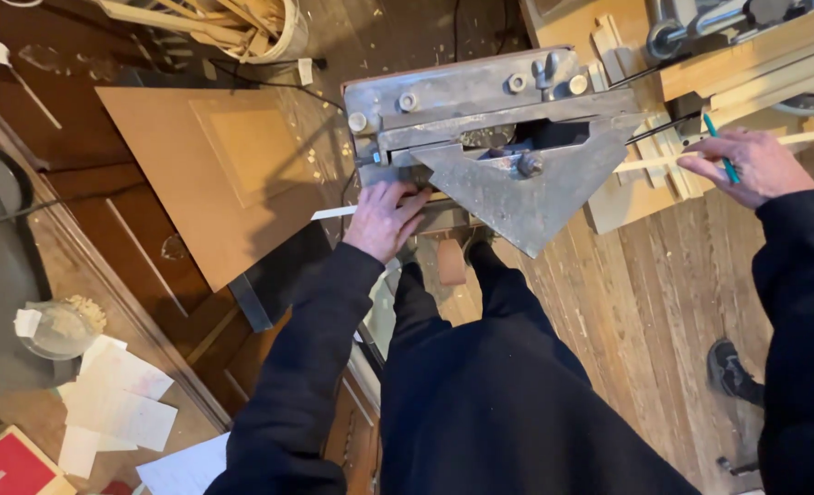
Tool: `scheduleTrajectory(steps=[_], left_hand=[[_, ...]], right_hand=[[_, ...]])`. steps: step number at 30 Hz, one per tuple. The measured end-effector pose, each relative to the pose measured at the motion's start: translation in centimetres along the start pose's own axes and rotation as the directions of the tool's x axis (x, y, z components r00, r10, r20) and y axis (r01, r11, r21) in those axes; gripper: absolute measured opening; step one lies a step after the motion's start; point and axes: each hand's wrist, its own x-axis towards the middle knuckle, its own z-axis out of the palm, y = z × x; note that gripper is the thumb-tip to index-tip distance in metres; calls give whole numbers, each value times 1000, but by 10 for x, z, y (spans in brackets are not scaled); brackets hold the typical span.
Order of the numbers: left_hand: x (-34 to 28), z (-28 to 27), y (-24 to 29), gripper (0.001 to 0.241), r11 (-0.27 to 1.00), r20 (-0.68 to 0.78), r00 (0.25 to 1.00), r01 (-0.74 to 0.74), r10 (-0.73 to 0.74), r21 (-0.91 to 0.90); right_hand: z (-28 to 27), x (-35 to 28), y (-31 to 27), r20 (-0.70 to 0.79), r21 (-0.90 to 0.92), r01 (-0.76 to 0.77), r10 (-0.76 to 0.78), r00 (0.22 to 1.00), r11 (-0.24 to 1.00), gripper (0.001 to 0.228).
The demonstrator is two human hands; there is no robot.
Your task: Measuring, marking, and cutting wooden molding strips using a miter saw and a manual frame joiner/cutter.
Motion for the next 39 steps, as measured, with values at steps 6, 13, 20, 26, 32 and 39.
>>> scheduleTrajectory(steps=[6,13,20,26,32,39], left_hand=[[5,13,-13,37,969,24,999,-51,47,241],[4,-1,-14,35,986,-42,989,-135,139,95],[4,8,-19,30,985,-70,986,-144,151,95],[6,6,-16,34,974,-84,976,-191,202,120],[7,3,-14,42,974,-3,983,-180,182,140],[9,11,-3,33,979,-124,983,-112,134,168]], right_hand=[[-3,4,-8,67,68,-76,72,995,995,53],[60,-3,32,0,77,-191,191,982,979,45],[7,19,-132,-164,289,-174,228,960,941,37],[70,37,-151,-78,521,-116,183,980,846,33],[101,24,-137,-155,411,-124,203,967,903,35],[95,23,-152,-196,378,-119,205,959,918,32]])
